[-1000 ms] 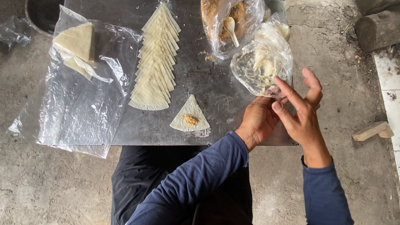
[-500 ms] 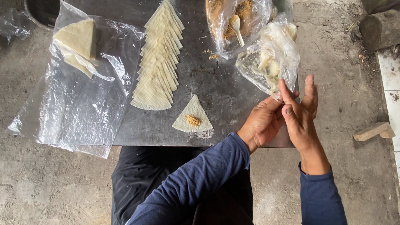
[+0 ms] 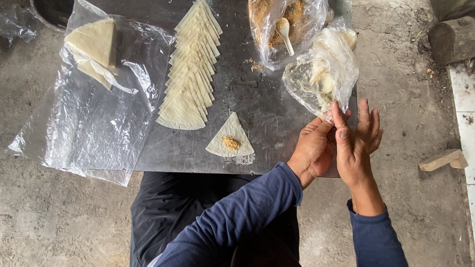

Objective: The person assembles samosas by placing a triangular dough wrapper on a metal table, adding a spoonful of filling, and folding the wrapper into a sealed triangle. The process is repeated for multiple units, with finished samosas placed to the side.

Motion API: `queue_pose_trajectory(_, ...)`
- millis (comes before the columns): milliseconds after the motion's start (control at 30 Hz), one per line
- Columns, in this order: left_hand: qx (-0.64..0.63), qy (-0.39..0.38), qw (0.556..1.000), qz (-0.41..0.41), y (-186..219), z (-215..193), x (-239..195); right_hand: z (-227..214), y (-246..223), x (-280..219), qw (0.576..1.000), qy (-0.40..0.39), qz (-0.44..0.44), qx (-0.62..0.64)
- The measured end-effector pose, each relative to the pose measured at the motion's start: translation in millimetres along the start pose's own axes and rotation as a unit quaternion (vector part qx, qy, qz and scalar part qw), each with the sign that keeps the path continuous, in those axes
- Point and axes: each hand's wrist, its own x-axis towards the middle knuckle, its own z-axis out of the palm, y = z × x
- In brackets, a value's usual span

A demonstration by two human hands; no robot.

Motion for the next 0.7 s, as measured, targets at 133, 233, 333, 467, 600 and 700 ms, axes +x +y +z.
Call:
queue_pose_trajectory(133,-0.024,-0.001,1.000,0.001,-1,-2,0,4,3,-10,0.999,0.025,-0.009,-0.030)
queue_pose_trajectory(233,-0.015,0.005,1.000,0.006,0,-1,3,3,4,-13,0.998,0.031,-0.003,-0.051)
queue_pose_trajectory(333,0.005,0.016,1.000,0.008,0,-1,4,4,2,-19,0.996,0.039,0.005,-0.074)
queue_pose_trajectory(467,0.032,0.016,0.999,0.005,1,2,1,3,-1,-26,0.995,0.045,0.009,-0.092)
queue_pose_trajectory(600,0.031,0.031,0.999,0.003,1,4,0,-1,-3,-33,0.989,0.041,0.014,-0.143)
queue_pose_trajectory(700,0.027,0.024,0.999,0.001,0,1,-1,-1,-3,-38,0.984,0.053,0.013,-0.168)
